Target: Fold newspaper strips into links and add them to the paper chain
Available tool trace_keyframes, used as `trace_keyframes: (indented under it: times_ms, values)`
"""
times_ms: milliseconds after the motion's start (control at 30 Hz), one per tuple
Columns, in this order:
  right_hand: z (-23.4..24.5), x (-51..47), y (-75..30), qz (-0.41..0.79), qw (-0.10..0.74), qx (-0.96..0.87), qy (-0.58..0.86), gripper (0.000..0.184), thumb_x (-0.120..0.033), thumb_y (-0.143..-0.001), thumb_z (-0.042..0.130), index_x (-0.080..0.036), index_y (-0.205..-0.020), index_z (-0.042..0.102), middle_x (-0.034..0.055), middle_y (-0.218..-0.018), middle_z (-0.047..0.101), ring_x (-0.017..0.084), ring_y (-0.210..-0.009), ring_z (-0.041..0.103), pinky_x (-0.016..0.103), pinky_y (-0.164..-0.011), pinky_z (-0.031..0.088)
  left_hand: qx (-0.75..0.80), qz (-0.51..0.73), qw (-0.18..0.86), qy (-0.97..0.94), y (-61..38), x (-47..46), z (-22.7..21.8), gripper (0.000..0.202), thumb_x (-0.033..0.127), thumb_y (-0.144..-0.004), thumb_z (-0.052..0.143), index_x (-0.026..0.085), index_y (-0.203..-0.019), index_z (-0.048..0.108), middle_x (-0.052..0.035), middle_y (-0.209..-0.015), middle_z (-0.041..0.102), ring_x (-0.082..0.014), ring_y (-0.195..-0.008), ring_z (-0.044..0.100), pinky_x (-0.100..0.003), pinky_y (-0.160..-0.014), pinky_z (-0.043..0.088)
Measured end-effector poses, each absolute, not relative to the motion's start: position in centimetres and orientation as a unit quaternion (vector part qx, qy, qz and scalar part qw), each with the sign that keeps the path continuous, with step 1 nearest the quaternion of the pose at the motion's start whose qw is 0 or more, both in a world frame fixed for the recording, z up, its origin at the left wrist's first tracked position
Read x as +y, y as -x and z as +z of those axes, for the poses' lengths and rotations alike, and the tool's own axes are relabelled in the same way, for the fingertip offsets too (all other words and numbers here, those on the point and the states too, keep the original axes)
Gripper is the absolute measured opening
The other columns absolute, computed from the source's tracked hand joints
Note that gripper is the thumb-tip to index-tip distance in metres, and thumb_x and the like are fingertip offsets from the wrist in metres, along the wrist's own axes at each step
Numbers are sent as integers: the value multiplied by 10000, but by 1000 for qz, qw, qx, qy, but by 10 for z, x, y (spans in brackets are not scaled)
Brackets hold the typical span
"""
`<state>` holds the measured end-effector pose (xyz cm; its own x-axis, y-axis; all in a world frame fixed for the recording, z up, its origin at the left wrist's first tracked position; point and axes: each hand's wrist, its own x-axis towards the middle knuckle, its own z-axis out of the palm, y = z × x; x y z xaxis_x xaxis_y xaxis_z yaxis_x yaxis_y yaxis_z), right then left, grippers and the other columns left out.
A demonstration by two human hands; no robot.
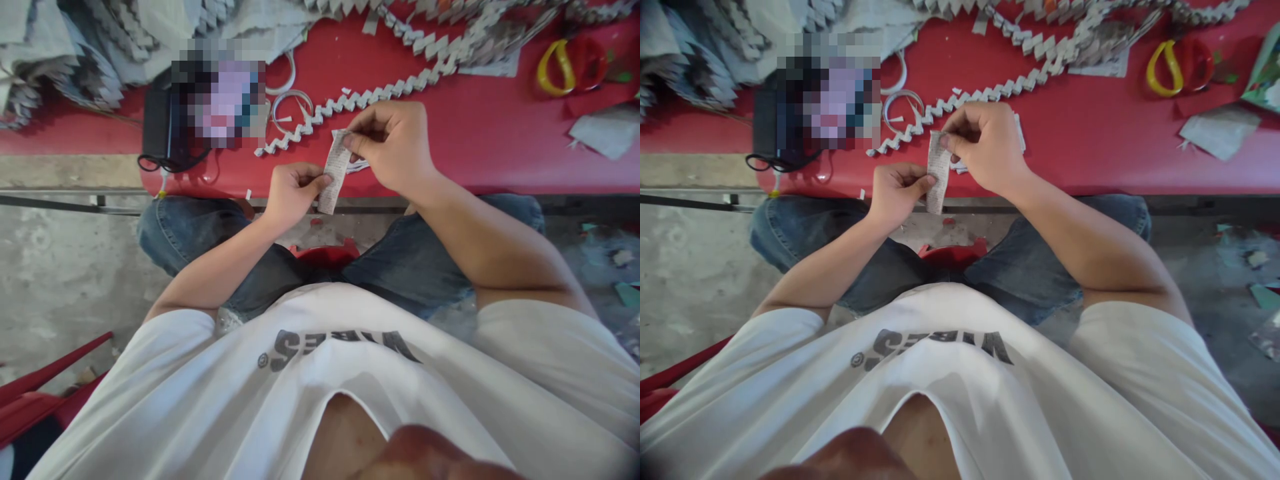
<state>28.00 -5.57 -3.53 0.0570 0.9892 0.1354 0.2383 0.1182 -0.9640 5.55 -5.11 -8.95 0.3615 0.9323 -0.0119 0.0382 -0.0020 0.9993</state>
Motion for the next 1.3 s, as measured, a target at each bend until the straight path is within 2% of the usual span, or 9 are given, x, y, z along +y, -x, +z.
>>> trace_keyframes:
  times_ms: [167, 300, 467, 600, 700, 867, 1000, 1167, 1300]
  values:
    - [-26, -50, -288, 373, 511, -557, 538, 230, -468, -863, 1004, -367, -780, 814, -4, -785, 802, 273, -665, 761, 513, -668, 654, 416, 359, 591, -591, -55, -50, -94, 86, 118, -889, 866, 149, -940, 804, -31, -807, 792, -104, -664, 726, -209, -593, 572]
    - [-28, -44, -296, 347, 532, -554, 539, 225, -425, -893, 986, -355, -809, 789, -10, -801, 801, 249, -660, 757, 485, -649, 634, 422, 380, 573, -592, -53, -43, -93, 70, 143, -895, 841, 160, -944, 793, -15, -802, 777, -95, -675, 717, -207, -612, 559]
    - [-31, -38, -304, 361, 553, -529, 533, 282, -322, -847, 1002, -299, -801, 724, -29, -700, 759, 220, -591, 752, 412, -556, 557, 432, 467, 520, -570, -45, -26, -94, 310, 438, -952, 880, 193, -881, 704, 13, -770, 686, -84, -670, 668, -218, -634, 552]
    - [-28, -42, -308, 430, 472, -553, 536, 336, -360, -779, 1036, -310, -782, 704, -14, -700, 787, 278, -659, 802, 438, -611, 590, 465, 489, 497, -546, -39, -18, -98, 533, 730, -971, 793, 223, -958, 630, 8, -806, 679, -122, -741, 752, -224, -648, 583]
    - [-27, -47, -306, 457, 421, -576, 532, 325, -388, -761, 1047, -323, -809, 732, -27, -714, 790, 285, -729, 826, 435, -671, 630, 470, 470, 509, -548, -39, -20, -99, 592, 810, -970, 740, 239, -1040, 599, 1, -796, 695, -173, -814, 827, -226, -643, 602]
    - [-24, -53, -293, 469, 413, -569, 535, 296, -408, -798, 1056, -319, -840, 778, -25, -726, 779, 245, -693, 788, 402, -645, 625, 434, 453, 513, -586, -42, -28, -96, 599, 788, -923, 815, 250, -1055, 585, 18, -728, 689, -187, -730, 825, -238, -581, 597]
    - [-19, -54, -290, 468, 417, -570, 531, 237, -351, -816, 1017, -337, -817, 780, -30, -728, 766, 216, -675, 754, 389, -647, 619, 405, 439, 534, -598, -41, -27, -96, 558, 729, -940, 829, 244, -1068, 585, 27, -736, 683, -204, -761, 841, -302, -667, 670]
    - [-16, -53, -295, 431, 451, -584, 520, 150, -309, -797, 936, -395, -799, 812, -16, -808, 795, 282, -717, 755, 498, -734, 663, 414, 418, 557, -586, -37, -30, -77, 287, 476, -999, 787, 243, -1057, 629, 9, -845, 746, -170, -781, 837, -299, -690, 694]
    - [-12, -53, -295, 422, 458, -594, 509, 164, -297, -808, 868, -450, -768, 827, 9, -768, 771, 368, -708, 729, 608, -739, 654, 393, 368, 629, -560, -35, -37, -56, 174, 356, -949, 780, 218, -985, 679, -11, -887, 790, -147, -720, 813, -288, -651, 697]
